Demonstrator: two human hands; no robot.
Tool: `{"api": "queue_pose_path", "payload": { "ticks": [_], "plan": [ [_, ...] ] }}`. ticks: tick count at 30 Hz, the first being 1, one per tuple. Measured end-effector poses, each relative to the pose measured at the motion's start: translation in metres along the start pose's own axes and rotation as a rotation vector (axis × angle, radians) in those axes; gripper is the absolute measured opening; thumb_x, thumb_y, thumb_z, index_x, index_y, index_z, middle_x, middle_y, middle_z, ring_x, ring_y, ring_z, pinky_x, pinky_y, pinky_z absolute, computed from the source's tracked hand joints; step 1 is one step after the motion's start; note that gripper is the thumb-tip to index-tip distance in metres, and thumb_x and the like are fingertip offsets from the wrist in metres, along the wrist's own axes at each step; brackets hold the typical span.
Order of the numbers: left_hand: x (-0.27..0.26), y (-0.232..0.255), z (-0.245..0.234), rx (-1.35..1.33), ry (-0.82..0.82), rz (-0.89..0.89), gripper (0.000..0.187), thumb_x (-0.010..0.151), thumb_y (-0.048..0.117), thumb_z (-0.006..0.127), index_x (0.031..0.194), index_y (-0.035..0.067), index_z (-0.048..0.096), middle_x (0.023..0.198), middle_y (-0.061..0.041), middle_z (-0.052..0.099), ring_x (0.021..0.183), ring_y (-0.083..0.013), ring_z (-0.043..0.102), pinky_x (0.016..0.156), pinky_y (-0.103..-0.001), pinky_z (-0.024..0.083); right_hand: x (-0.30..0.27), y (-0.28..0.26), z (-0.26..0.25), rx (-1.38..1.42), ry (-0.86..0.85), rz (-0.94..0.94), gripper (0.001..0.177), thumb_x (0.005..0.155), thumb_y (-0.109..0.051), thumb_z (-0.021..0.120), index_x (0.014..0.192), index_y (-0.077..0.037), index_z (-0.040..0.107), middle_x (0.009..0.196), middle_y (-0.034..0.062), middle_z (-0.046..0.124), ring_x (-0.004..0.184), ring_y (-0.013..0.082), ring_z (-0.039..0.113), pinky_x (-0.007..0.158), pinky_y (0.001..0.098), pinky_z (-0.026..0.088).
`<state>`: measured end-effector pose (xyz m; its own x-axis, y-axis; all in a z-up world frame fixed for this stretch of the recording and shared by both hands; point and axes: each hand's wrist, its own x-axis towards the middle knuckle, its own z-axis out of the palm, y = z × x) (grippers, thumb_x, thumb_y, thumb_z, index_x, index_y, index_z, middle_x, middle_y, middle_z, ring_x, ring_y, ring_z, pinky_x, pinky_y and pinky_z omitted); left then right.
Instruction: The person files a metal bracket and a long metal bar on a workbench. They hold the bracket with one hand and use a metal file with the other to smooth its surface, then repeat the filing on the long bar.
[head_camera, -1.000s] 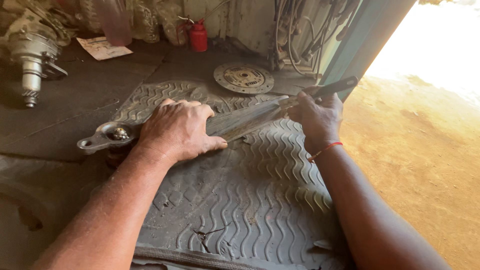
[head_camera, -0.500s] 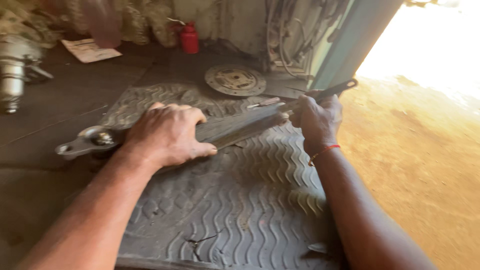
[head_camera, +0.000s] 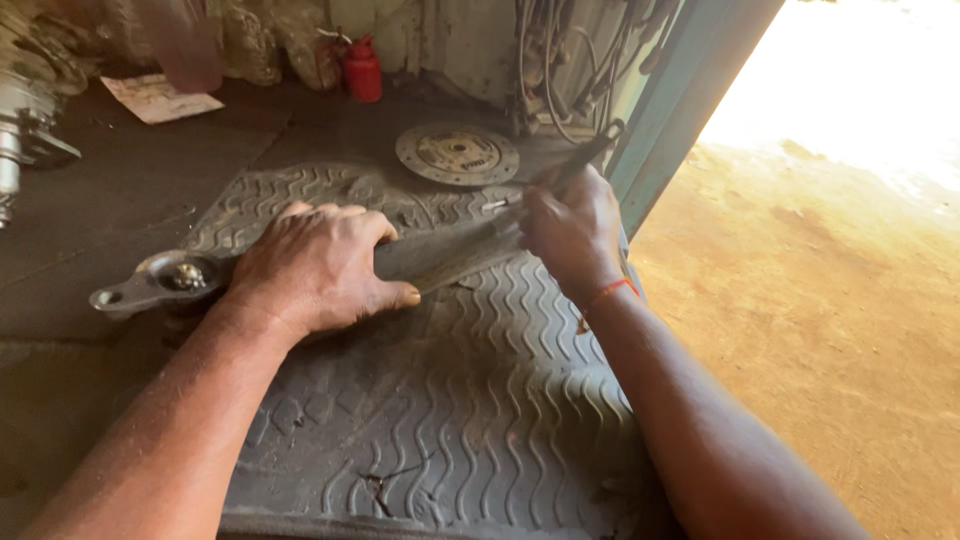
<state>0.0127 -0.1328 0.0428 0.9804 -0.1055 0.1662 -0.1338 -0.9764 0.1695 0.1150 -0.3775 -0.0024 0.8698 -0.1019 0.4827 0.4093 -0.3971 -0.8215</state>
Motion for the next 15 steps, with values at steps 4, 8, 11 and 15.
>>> {"api": "queue_pose_path", "payload": {
  "ticks": [4,8,11,15],
  "plan": [
    [-0.004,-0.003,0.004,-0.005,0.006,0.026,0.068,0.068,0.057,0.084,0.12,0.015,0.071,0.118,-0.014,0.072,0.115,-0.0321,0.066,0.106,-0.045,0.045,0.011,0.011,0.002,0.183,0.058,0.016,0.009,0.087,-0.007,0.065,0.095,-0.001,0.065,0.075,0.0097,0.069,0.06,0.015,0.07,0.051,0.0325,0.06],
    [-0.002,0.005,-0.001,-0.008,-0.034,-0.051,0.07,0.066,0.059,0.086,0.121,0.018,0.071,0.117,-0.011,0.073,0.113,-0.0307,0.066,0.109,-0.047,0.042,0.01,0.024,0.008,-0.12,0.204,-0.303,0.009,0.089,-0.008,0.073,0.097,-0.004,0.071,0.084,0.0113,0.07,0.067,0.0174,0.07,0.058,0.0338,0.058],
    [-0.005,0.008,-0.005,0.009,-0.076,-0.086,0.068,0.067,0.059,0.086,0.119,0.019,0.072,0.117,-0.009,0.074,0.114,-0.0292,0.066,0.111,-0.046,0.041,-0.003,0.023,0.024,0.142,-0.101,0.092,0.012,0.088,-0.011,0.067,0.095,-0.003,0.062,0.076,0.0121,0.067,0.058,0.017,0.067,0.049,0.0342,0.055],
    [-0.006,0.005,-0.003,0.019,-0.044,-0.064,0.069,0.066,0.058,0.087,0.121,0.019,0.072,0.118,-0.01,0.073,0.114,-0.0302,0.067,0.112,-0.045,0.041,0.007,0.02,0.017,-0.061,0.168,-0.28,0.011,0.091,-0.007,0.072,0.1,-0.004,0.066,0.086,0.011,0.07,0.069,0.0176,0.069,0.058,0.0344,0.057]
  ]
}}
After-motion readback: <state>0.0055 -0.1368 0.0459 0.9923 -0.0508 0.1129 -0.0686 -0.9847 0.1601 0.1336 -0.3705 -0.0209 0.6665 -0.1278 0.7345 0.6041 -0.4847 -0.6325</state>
